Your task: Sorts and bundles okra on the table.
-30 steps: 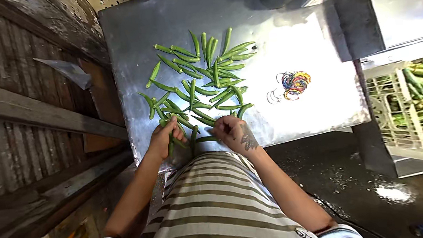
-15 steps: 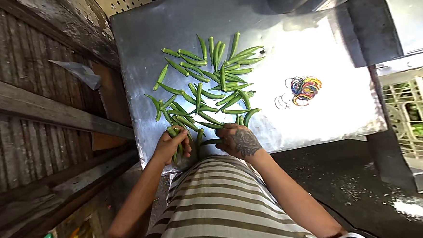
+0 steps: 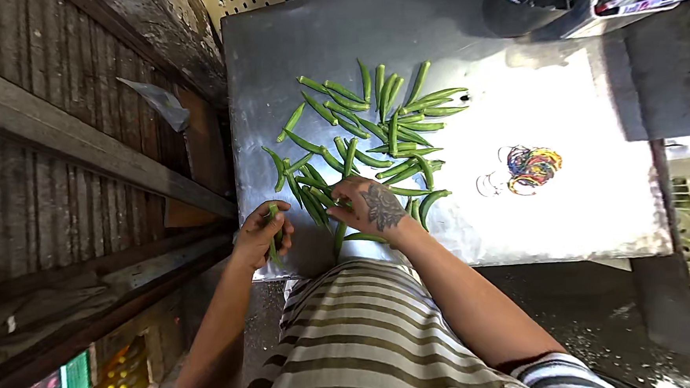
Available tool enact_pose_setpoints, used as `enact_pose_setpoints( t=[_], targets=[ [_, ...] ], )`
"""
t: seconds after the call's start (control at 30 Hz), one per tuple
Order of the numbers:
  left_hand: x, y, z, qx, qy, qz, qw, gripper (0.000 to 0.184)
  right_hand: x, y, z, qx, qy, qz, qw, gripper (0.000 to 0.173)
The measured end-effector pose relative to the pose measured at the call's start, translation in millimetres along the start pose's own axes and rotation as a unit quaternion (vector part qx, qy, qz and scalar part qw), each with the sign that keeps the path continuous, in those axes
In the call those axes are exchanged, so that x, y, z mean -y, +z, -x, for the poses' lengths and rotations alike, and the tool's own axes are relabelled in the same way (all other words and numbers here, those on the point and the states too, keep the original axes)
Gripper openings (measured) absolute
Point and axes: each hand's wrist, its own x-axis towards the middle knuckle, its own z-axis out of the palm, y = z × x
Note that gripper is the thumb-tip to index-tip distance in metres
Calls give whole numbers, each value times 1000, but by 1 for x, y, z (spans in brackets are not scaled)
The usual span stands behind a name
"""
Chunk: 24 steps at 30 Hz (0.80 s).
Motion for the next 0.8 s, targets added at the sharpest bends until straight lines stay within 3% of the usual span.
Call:
enact_pose_setpoints(
  t=[0.1, 0.23, 0.3, 0.4, 0.67, 0.8],
  targets=[
    [5, 2, -3, -53, 8, -52, 997, 26, 10, 14, -6, 6, -14, 24, 1000, 31],
    [10, 2, -11, -52, 39, -108, 992, 38, -1, 31, -6, -117, -36, 106, 987, 51],
    [7, 3, -13, -51, 24, -97, 994, 38, -15, 25, -4, -101, -31, 167, 980, 58],
    [4, 3, -18, -68, -9, -76, 995, 30, -35, 20, 9, -53, -18, 208, 977, 54],
    [8, -11, -38, -60, 20, 27, 998, 5, -37, 11, 42, -68, 31, 156, 985, 52],
    [10, -15, -42, -55, -2, -23, 998, 15, -39, -10, 23, -85, 35, 75, 993, 43]
  ],
)
